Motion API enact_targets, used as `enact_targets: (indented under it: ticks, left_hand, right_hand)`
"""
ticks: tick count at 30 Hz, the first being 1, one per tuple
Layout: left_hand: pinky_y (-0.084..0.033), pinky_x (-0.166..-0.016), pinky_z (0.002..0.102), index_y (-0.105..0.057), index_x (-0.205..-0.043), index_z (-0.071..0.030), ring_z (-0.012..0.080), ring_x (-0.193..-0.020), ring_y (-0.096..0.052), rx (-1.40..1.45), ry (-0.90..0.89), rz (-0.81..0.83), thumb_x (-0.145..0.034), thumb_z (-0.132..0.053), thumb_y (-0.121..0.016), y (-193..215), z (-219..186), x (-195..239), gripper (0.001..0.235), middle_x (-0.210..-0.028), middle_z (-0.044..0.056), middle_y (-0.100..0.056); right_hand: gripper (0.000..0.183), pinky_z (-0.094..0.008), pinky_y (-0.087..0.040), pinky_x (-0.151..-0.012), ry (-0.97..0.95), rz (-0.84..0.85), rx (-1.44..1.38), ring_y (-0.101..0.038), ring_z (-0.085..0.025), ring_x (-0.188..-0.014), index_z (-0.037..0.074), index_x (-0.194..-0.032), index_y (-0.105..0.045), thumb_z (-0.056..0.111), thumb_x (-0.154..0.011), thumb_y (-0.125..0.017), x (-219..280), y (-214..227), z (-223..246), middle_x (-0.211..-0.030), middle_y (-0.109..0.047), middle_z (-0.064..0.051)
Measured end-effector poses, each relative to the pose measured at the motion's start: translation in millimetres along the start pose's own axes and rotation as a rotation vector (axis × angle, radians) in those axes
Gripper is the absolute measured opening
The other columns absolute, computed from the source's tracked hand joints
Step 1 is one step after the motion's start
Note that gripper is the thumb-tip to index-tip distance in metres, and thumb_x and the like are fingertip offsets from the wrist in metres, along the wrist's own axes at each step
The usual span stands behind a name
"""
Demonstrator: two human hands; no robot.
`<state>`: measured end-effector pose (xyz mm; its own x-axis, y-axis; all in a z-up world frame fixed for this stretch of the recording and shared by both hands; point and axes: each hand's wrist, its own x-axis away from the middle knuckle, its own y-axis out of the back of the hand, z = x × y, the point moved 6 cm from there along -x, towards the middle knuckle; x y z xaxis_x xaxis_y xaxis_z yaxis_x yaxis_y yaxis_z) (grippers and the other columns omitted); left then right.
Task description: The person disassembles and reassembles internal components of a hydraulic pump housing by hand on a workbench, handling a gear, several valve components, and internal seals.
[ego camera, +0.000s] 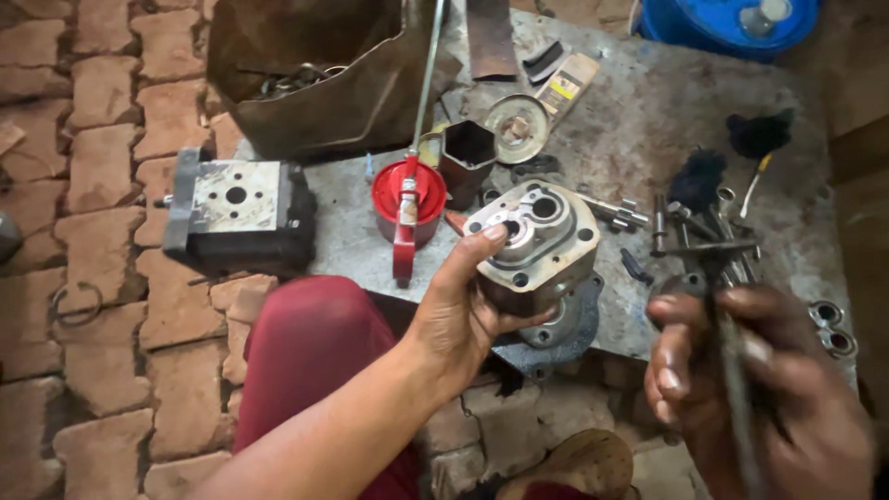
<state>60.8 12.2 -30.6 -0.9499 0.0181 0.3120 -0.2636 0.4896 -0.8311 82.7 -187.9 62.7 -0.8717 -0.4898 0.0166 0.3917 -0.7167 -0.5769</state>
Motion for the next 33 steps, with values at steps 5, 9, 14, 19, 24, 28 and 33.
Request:
enact_targets:
  ticks: [5,9,14,19,24,28,33]
  left_hand:
    - [-0.059,-0.089,0.052,-0.053,-0.139,-0.014,0.0211,-0.112,-0.069,-0.048,0.008,-0.026,-0.086,-0.041,-0.065,-1,4,0,0.061,-0.126,0.005,-0.069]
    - [-0.060,-0.086,0.053,-0.050,-0.139,-0.015,0.0209,-0.112,-0.069,-0.080,-0.001,-0.035,-0.086,-0.040,-0.066,-4,6,2,0.060,-0.125,0.004,-0.068]
    - [-0.062,-0.082,0.049,-0.048,-0.140,-0.015,0.0212,-0.110,-0.070,-0.106,0.028,-0.057,-0.083,-0.039,-0.068,-4,16,1,0.064,-0.124,0.004,-0.067]
    - [-0.063,-0.079,0.045,-0.047,-0.136,-0.009,0.0220,-0.103,-0.071,-0.106,0.026,-0.057,-0.083,-0.039,-0.072,-3,24,-1,0.066,-0.120,0.009,-0.067]
    - [-0.063,-0.080,0.042,-0.047,-0.135,-0.005,0.0209,-0.101,-0.072,-0.117,0.010,-0.018,-0.084,-0.038,-0.073,-10,24,2,0.065,-0.119,0.011,-0.067]
    - [-0.063,-0.079,0.042,-0.047,-0.134,-0.004,0.0210,-0.099,-0.072,-0.112,0.019,-0.029,-0.084,-0.038,-0.072,-9,22,3,0.065,-0.116,0.010,-0.067]
    - [-0.063,-0.079,0.040,-0.049,-0.133,-0.006,0.0205,-0.098,-0.072,-0.130,0.037,-0.062,-0.083,-0.039,-0.072,-8,21,6,0.065,-0.114,0.010,-0.069]
  right_hand:
    - [0.026,-0.045,-0.062,-0.076,0.293,0.001,0.554,-0.071,-0.027,-0.092,0.013,-0.127,-0.060,0.011,-0.101,-0.059,40,-1,4,-0.115,-0.067,-0.026]
    - [0.017,-0.038,-0.056,-0.073,0.673,0.329,1.364,-0.068,-0.023,-0.079,0.009,-0.112,-0.067,0.022,-0.101,-0.063,15,23,0,-0.088,-0.069,-0.011]
    - [0.025,-0.038,-0.051,-0.086,0.996,-0.021,1.596,-0.062,-0.022,-0.087,0.007,-0.116,-0.064,0.028,-0.113,-0.052,45,-11,-24,-0.086,-0.064,-0.005]
    - [0.022,-0.038,-0.047,-0.089,1.015,0.072,1.637,-0.061,-0.022,-0.091,0.011,-0.116,-0.063,0.030,-0.112,-0.052,23,-35,-28,-0.094,-0.067,-0.005]
    - [0.018,-0.044,-0.046,-0.087,1.071,0.031,1.748,-0.058,-0.026,-0.092,0.009,-0.110,-0.063,0.023,-0.105,-0.054,27,-42,-27,-0.087,-0.065,-0.003]
    - [0.014,-0.044,-0.041,-0.091,1.083,0.071,1.817,-0.059,-0.025,-0.098,0.013,-0.110,-0.065,0.024,-0.104,-0.061,12,-40,-43,-0.092,-0.070,-0.003]
    - [0.014,-0.041,-0.040,-0.087,1.241,0.086,1.753,-0.052,-0.024,-0.092,0.016,-0.105,-0.067,0.026,-0.098,-0.062,32,-39,-35,-0.087,-0.063,0.003]
